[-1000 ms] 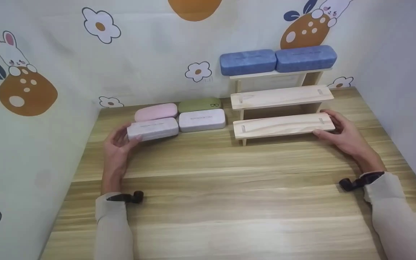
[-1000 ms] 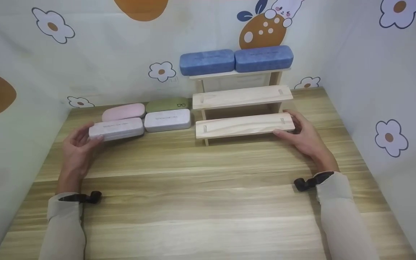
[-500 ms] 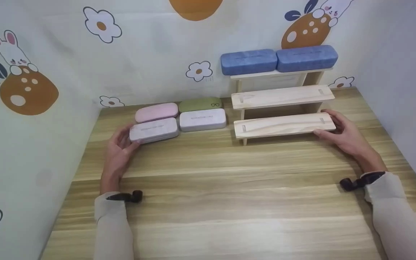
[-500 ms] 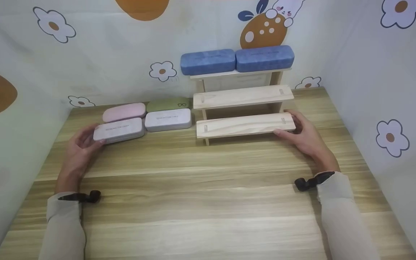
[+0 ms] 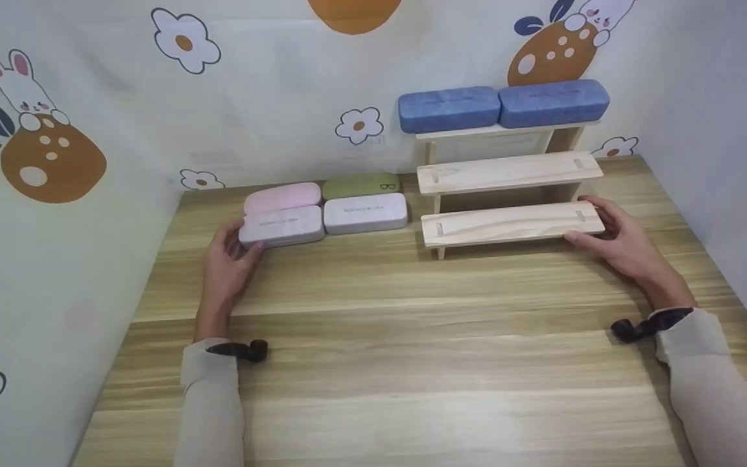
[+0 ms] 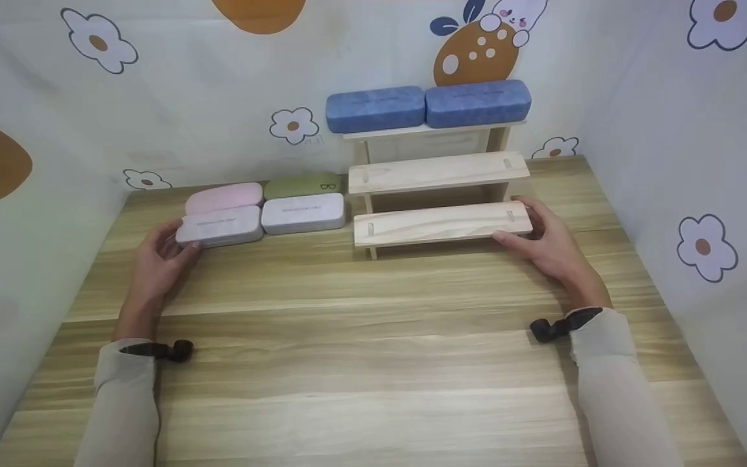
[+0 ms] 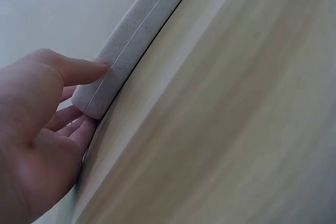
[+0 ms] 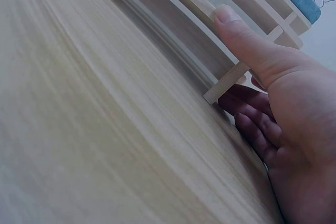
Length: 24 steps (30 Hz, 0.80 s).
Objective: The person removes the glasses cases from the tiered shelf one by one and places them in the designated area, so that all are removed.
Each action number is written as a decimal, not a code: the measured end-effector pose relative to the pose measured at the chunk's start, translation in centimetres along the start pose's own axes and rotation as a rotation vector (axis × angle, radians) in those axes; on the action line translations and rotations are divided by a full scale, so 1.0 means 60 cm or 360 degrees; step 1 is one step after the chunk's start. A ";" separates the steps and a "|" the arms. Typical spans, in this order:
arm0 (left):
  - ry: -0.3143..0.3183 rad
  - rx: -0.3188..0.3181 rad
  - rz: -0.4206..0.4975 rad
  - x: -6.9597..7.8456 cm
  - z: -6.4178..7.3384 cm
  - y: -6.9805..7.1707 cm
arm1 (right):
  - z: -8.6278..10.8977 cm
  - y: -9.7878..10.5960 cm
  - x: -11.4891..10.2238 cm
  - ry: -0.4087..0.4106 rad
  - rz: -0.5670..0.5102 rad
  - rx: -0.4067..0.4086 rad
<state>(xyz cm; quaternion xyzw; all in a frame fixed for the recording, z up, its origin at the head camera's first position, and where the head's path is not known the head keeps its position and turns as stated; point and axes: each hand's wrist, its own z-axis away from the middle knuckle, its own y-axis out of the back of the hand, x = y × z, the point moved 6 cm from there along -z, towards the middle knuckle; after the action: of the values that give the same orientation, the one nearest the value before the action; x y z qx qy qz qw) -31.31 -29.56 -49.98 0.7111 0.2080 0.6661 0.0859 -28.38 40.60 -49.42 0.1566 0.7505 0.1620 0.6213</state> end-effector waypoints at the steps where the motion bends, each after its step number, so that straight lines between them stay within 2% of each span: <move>1: -0.0003 0.0006 -0.0020 0.001 -0.001 -0.001 | 0.000 0.000 0.000 -0.0001 0.0001 -0.0001; 12: -0.0007 0.0045 -0.0203 0.009 -0.006 -0.019 | 0.000 0.001 0.002 0.0026 0.0009 -0.0005; 17: -0.0001 0.0042 -0.0235 0.011 -0.007 -0.027 | -0.001 0.002 0.002 -0.0015 0.0024 0.0015; 24: 0.0016 0.0040 -0.0261 0.015 -0.005 -0.030 | 0.000 0.001 0.000 -0.0009 -0.0003 0.0012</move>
<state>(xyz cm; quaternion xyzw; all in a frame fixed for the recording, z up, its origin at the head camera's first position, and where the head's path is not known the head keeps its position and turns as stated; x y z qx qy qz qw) -31.89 -27.62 -49.83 0.6894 0.2743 0.6576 0.1301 -28.39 40.64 -49.43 0.1586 0.7494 0.1581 0.6230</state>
